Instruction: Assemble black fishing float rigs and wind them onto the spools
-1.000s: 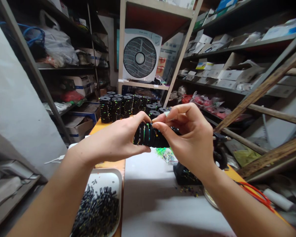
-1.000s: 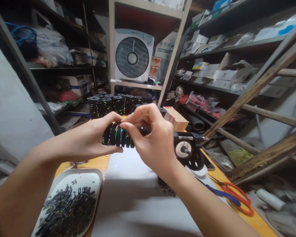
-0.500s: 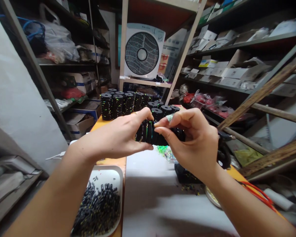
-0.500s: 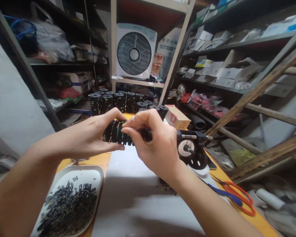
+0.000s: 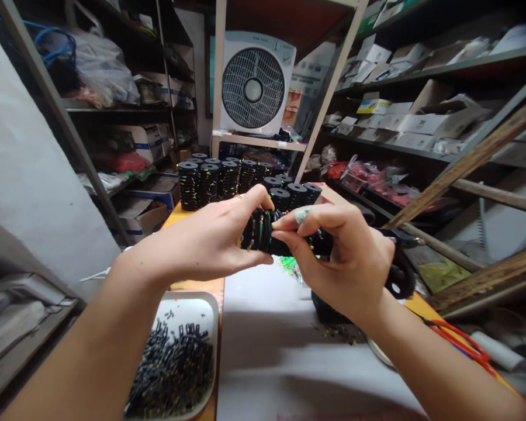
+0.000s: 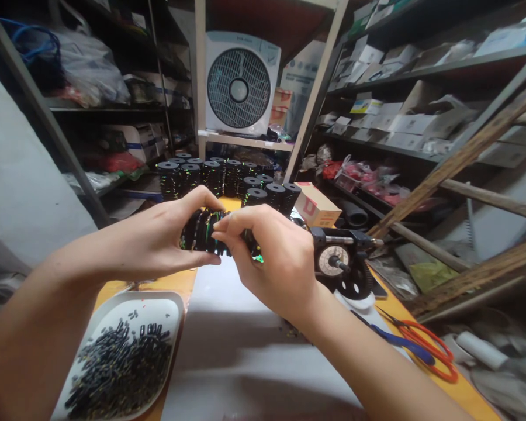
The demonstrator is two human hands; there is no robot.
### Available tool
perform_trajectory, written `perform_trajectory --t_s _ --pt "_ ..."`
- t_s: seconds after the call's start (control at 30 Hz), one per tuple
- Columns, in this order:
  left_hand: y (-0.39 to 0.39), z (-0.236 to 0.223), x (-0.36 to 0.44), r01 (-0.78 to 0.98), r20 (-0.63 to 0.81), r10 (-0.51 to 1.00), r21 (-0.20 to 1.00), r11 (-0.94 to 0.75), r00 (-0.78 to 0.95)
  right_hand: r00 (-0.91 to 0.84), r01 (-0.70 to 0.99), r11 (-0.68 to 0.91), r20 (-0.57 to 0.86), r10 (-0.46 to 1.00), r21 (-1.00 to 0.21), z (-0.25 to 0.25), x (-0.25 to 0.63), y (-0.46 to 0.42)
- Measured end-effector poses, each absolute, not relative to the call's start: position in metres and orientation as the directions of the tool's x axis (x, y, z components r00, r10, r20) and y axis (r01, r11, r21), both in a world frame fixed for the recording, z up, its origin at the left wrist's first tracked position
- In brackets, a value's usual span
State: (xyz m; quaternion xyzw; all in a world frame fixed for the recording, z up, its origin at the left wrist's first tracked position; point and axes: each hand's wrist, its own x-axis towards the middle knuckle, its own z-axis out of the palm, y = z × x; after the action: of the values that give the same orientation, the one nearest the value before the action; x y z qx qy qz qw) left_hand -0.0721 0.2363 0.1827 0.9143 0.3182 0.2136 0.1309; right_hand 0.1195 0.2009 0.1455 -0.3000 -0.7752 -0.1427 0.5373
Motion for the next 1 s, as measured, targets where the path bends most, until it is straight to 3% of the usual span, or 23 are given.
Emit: perform_trajectory --t_s 0.17,0.3,0.4,0.53,0.63,0.7,0.8,0.9,1.0 --pt "0.236 0.182 -0.073 0.507 0.320 0.621 0.374 -0.777 0.716 -0.386 0.648 0.756 0.895 0.225 0.090 0.145 0.124 0.201" --pt "0.236 0.182 -0.072 0.507 0.321 0.628 0.387 -0.770 0.709 -0.591 0.579 0.777 0.784 0.191 0.248 0.146 0.132 0.195" --pt "0.235 0.183 -0.071 0.513 0.318 0.644 0.409 -0.755 0.696 -0.589 0.612 0.771 0.753 0.296 0.176 0.147 0.145 0.177" --pt "0.235 0.183 -0.073 0.553 0.304 0.675 0.399 -0.731 0.672 -0.384 0.784 0.620 0.778 0.498 -0.010 0.139 0.170 0.141" --pt "0.237 0.182 -0.076 0.558 0.315 0.680 0.397 -0.728 0.662 -0.377 0.848 0.509 0.510 0.773 -0.145 0.118 0.187 0.120" --pt "0.240 0.181 -0.077 0.546 0.324 0.672 0.402 -0.735 0.665 -0.343 0.904 0.397 0.286 0.895 -0.159 0.099 0.194 0.114" --pt "0.243 0.179 -0.079 0.539 0.315 0.674 0.419 -0.731 0.668 -0.220 0.956 0.244 0.157 0.963 -0.161 0.072 0.198 0.114" --pt "0.244 0.179 -0.081 0.565 0.293 0.700 0.429 -0.705 0.652 -0.124 0.973 0.156 0.185 0.975 -0.168 0.053 0.196 0.120" --pt "0.241 0.180 -0.082 0.594 0.274 0.719 0.418 -0.687 0.638 -0.118 0.969 0.163 0.235 0.965 -0.183 0.043 0.193 0.123"
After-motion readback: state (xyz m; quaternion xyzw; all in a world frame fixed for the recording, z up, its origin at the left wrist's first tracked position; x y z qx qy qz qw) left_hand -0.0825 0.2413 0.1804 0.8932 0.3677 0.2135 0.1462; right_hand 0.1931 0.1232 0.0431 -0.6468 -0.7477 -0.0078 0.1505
